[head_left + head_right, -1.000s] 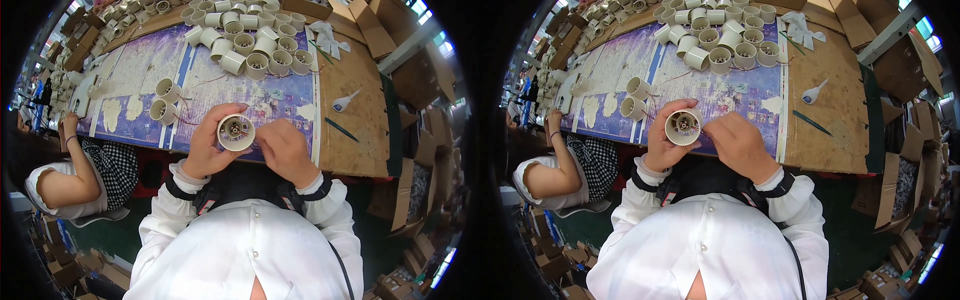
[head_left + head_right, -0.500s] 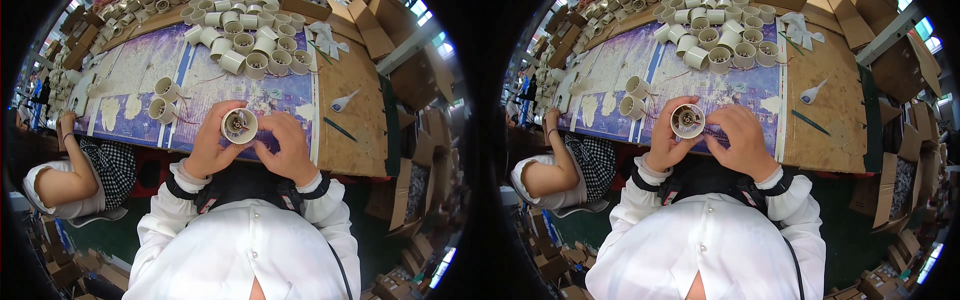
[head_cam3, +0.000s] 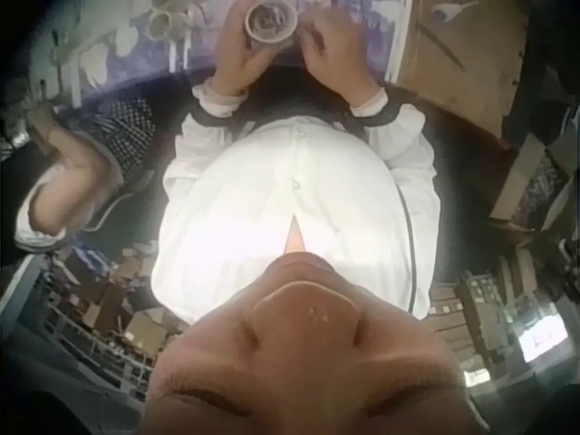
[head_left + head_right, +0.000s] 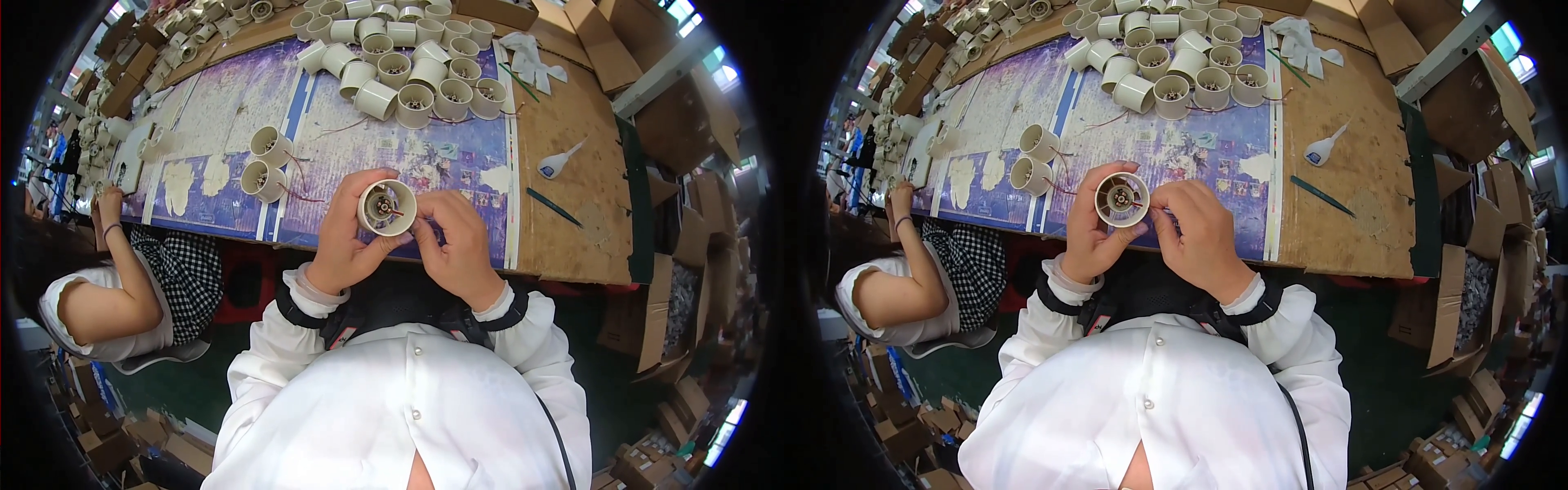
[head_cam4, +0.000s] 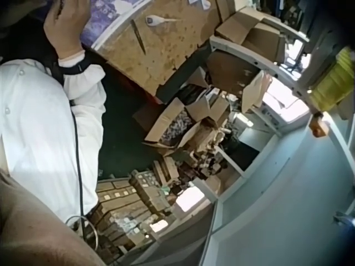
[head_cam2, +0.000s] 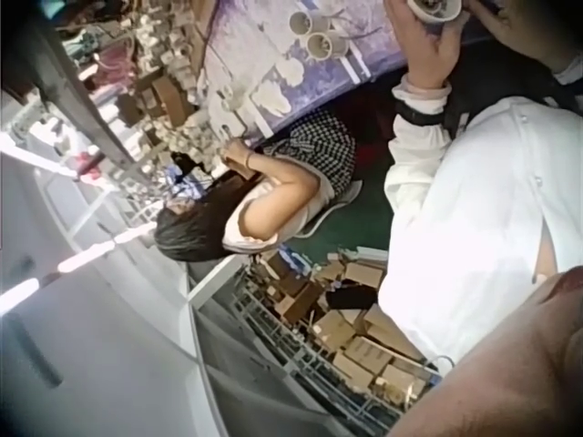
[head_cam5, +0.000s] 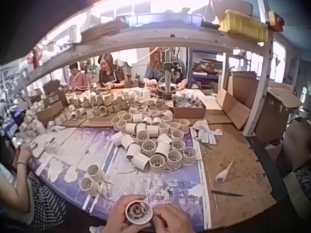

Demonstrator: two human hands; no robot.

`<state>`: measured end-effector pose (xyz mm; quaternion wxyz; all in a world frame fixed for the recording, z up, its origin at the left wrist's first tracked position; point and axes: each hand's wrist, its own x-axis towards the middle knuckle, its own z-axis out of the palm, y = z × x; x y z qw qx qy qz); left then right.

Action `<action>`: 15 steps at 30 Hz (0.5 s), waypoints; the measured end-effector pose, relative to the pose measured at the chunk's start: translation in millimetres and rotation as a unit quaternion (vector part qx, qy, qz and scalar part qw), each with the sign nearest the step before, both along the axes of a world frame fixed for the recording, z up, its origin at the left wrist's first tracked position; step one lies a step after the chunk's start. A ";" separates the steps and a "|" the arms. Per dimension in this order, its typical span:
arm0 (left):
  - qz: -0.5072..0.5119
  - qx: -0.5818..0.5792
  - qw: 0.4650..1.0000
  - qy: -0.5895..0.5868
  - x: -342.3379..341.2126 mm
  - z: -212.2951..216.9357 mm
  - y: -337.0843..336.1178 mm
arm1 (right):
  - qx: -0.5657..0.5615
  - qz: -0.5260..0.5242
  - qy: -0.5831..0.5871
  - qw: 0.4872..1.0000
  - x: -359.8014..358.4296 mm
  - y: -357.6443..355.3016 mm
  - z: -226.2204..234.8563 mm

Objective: The person uses tweezers to position wires inside a plastic housing, applies glue from a bottle, and wipes the exterior and their hands with a cloth. They then repeat the process by positioning wires in another housing and wiping it clean.

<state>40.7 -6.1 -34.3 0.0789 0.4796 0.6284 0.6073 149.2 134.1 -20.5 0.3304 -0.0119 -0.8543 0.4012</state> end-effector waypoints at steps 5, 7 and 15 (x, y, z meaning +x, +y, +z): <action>0.005 0.040 0.997 -0.060 2.9 -2.6 2.2 | 0.074 -0.023 0.048 0.996 -1.8 -0.7 -2.0; 0.001 0.037 0.998 -0.054 3.5 0.2 1.7 | 0.088 -0.024 0.058 0.994 -1.6 -1.4 -2.1; -0.010 0.045 0.990 -0.134 7.8 -5.7 0.2 | 0.160 -0.038 0.065 0.984 0.7 -2.1 -2.6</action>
